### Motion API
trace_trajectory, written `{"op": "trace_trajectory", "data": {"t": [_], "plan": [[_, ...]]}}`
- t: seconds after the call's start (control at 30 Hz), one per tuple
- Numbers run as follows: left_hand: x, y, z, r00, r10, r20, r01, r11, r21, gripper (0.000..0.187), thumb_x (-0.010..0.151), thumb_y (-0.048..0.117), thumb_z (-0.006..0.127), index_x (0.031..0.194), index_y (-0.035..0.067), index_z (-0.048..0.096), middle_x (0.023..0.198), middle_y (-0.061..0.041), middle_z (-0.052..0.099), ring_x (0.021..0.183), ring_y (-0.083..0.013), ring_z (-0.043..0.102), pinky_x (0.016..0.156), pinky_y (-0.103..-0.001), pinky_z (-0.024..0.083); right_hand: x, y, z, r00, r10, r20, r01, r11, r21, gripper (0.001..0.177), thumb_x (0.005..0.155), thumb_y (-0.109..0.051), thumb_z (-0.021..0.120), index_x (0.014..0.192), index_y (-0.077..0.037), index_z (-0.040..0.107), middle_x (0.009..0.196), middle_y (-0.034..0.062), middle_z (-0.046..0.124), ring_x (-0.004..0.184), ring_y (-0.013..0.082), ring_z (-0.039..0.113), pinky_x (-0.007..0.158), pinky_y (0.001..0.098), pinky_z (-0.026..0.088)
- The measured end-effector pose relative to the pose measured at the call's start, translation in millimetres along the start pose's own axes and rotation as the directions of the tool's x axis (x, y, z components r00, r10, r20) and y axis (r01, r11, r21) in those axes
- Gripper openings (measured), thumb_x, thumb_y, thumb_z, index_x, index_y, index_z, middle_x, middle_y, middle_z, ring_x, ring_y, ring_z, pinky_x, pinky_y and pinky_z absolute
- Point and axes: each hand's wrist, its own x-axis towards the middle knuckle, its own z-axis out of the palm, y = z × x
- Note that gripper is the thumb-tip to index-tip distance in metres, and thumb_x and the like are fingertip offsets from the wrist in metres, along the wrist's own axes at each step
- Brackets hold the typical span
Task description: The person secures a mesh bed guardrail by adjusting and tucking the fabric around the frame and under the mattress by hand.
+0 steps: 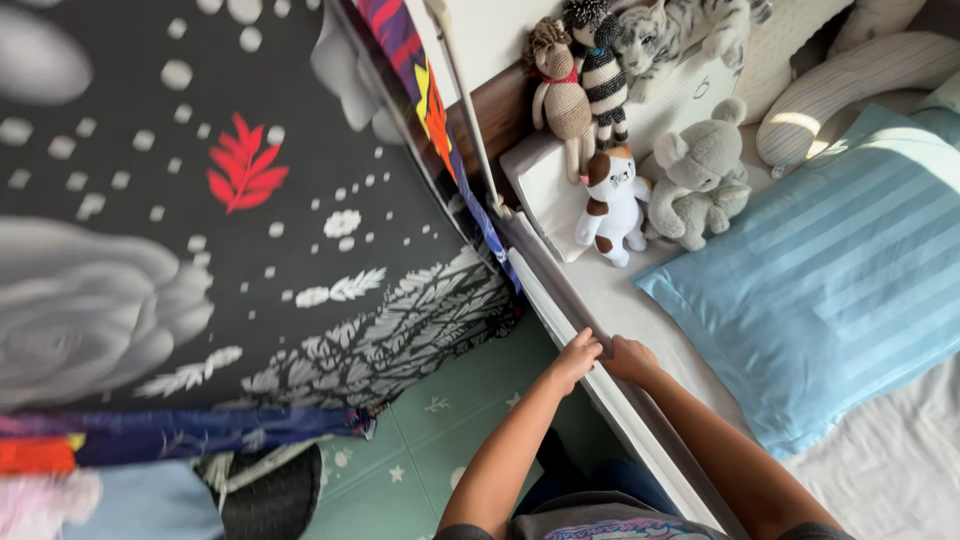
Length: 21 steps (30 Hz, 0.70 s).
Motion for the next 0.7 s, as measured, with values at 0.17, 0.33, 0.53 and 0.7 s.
{"op": "trace_trajectory", "data": {"t": [0.17,0.33,0.53,0.7], "plan": [[42.8,24.8,-40.8,0.999,0.038,-0.006,-0.037,0.996,0.086,0.033,0.098,0.022,0.055,0.125,0.003,0.058,0.113,-0.004,0.063,0.093,-0.0137,0.053,0.078,-0.032,0.046,46.5,-31.4,-1.5,1.0,0.009,0.008,-0.01,0.991,0.135,0.038,0.084,-0.034,0.065,0.107,-0.003,0.066,0.11,0.0221,0.073,0.108,0.0402,0.067,0.092,0.0488,0.052],[90.2,49.4,-74.3,0.995,-0.007,-0.099,0.012,0.999,0.049,0.033,0.097,0.02,0.059,0.122,-0.001,0.053,0.107,-0.014,0.058,0.09,-0.0227,0.055,0.072,-0.038,0.046,92.5,-51.4,0.2,1.0,0.004,0.013,-0.008,0.941,0.34,0.04,0.08,-0.029,0.067,0.108,0.0,0.07,0.109,0.0249,0.072,0.106,0.039,0.068,0.09,0.046,0.052],[144.0,96.4,-115.1,0.938,0.058,-0.343,-0.058,0.998,0.012,0.048,0.09,0.013,0.062,0.135,0.004,0.048,0.132,-0.014,0.059,0.121,-0.0259,0.056,0.101,-0.037,0.045,141.3,-77.9,-2.5,0.982,0.02,0.188,-0.134,0.773,0.62,0.054,0.074,-0.031,0.076,0.112,0.004,0.067,0.1,0.0211,0.073,0.093,0.0299,0.07,0.081,0.0428,0.054],[154.1,130.5,-122.3,0.811,-0.043,-0.583,0.081,0.996,0.038,0.049,0.088,0.013,0.05,0.131,-0.009,0.053,0.135,-0.028,0.06,0.123,-0.0406,0.061,0.101,-0.047,0.049,133.4,-79.1,-20.3,0.981,-0.059,0.187,-0.033,0.889,0.456,0.049,0.075,-0.04,0.074,0.107,-0.002,0.073,0.096,0.0183,0.075,0.09,0.0291,0.072,0.083,0.0416,0.055]]}}
